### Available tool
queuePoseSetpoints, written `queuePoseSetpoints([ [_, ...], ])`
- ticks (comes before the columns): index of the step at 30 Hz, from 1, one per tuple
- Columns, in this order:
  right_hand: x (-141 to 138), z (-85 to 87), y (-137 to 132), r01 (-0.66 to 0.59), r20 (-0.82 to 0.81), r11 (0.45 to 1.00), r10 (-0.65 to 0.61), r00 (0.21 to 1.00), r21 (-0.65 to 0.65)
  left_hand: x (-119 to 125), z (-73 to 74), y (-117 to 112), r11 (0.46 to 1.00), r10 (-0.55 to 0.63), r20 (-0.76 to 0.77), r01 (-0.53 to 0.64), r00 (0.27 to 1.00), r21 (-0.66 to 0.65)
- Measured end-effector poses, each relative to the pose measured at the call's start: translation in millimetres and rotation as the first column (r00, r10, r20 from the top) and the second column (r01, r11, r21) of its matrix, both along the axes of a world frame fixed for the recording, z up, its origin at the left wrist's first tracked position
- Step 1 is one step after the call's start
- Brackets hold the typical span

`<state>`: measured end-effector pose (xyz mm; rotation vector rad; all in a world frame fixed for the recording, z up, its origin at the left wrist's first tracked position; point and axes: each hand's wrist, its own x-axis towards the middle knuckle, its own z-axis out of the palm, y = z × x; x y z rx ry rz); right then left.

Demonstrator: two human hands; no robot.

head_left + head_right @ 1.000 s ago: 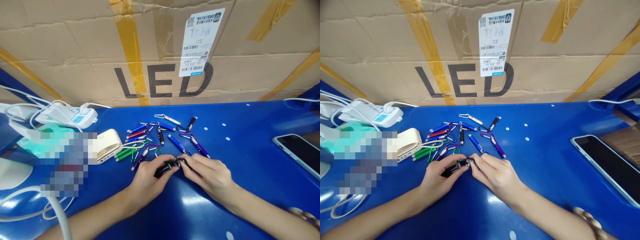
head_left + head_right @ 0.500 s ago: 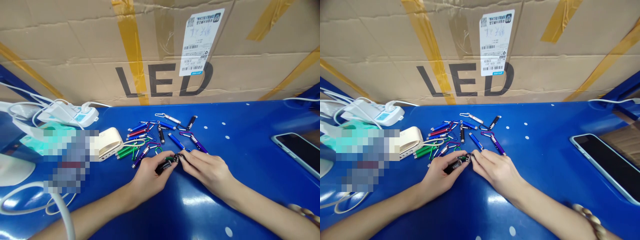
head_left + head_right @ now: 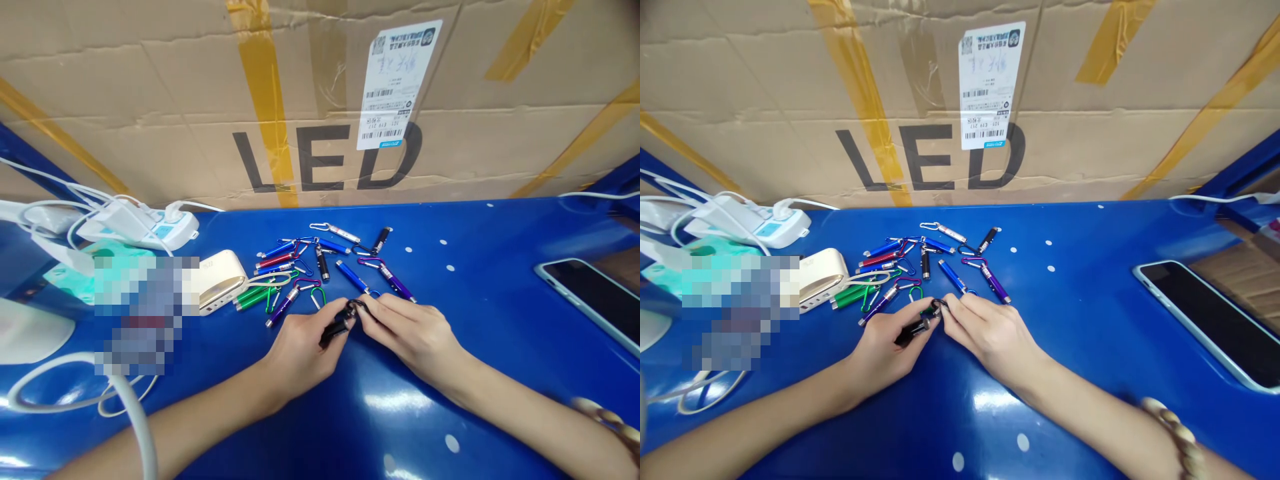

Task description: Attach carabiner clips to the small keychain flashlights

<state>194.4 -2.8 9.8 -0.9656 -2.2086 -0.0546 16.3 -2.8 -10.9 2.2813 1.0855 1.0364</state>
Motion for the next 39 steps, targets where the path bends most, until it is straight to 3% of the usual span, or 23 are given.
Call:
queuePoseSetpoints([
  [4, -3, -0.7, 2, -0.044, -0.213, 0.954, -0.022, 0.977, -0.298, 3, 1.6, 0, 0.994, 0.093, -0.016, -0.094, 0.996, -0.054],
  [8, -4, 1.2, 2, -0.086, -0.334, 0.908, -0.062, 0.941, -0.409, 5, 6.7, 0, 0.980, 0.124, -0.039, -0.128, 0.992, -0.150],
  [13, -6, 2.5, -4, -0.156, -0.440, 0.780, -0.165, 0.883, -0.606, 5, 12.0, -3, 0.989, 0.078, -0.147, -0.095, 0.986, -0.113],
  [15, -7, 2.2, -6, -0.161, -0.445, 0.764, -0.180, 0.877, -0.625, 6, 14.1, -6, 0.991, 0.062, -0.172, -0.082, 0.983, -0.109],
  [17, -6, 1.5, -8, -0.144, -0.435, 0.791, -0.166, 0.885, -0.594, 7, 16.7, -9, 0.987, 0.053, -0.158, -0.076, 0.986, -0.144],
  [21, -5, -0.3, -9, -0.091, -0.377, 0.896, -0.089, 0.922, -0.434, 11, 22.8, -11, 0.944, 0.068, -0.036, -0.076, 0.997, -0.320],
  [25, -5, 0.1, -10, -0.098, -0.369, 0.914, -0.060, 0.927, -0.395, 14, 28.1, -12, 0.909, 0.092, 0.091, -0.046, 0.992, -0.414],
  [28, -6, 2.3, -11, -0.138, -0.443, 0.860, -0.110, 0.890, -0.491, 15, 29.1, -12, 0.904, 0.116, 0.124, -0.053, 0.985, -0.424],
  [35, -8, 3.9, -12, -0.297, -0.558, 0.643, -0.245, 0.793, -0.705, 17, 19.5, -12, 0.922, 0.138, 0.147, -0.073, 0.979, -0.381],
  [39, -7, 2.3, -11, -0.350, -0.577, 0.592, -0.247, 0.779, -0.726, 17, 19.1, -12, 0.922, 0.125, 0.153, -0.058, 0.980, -0.383],
])
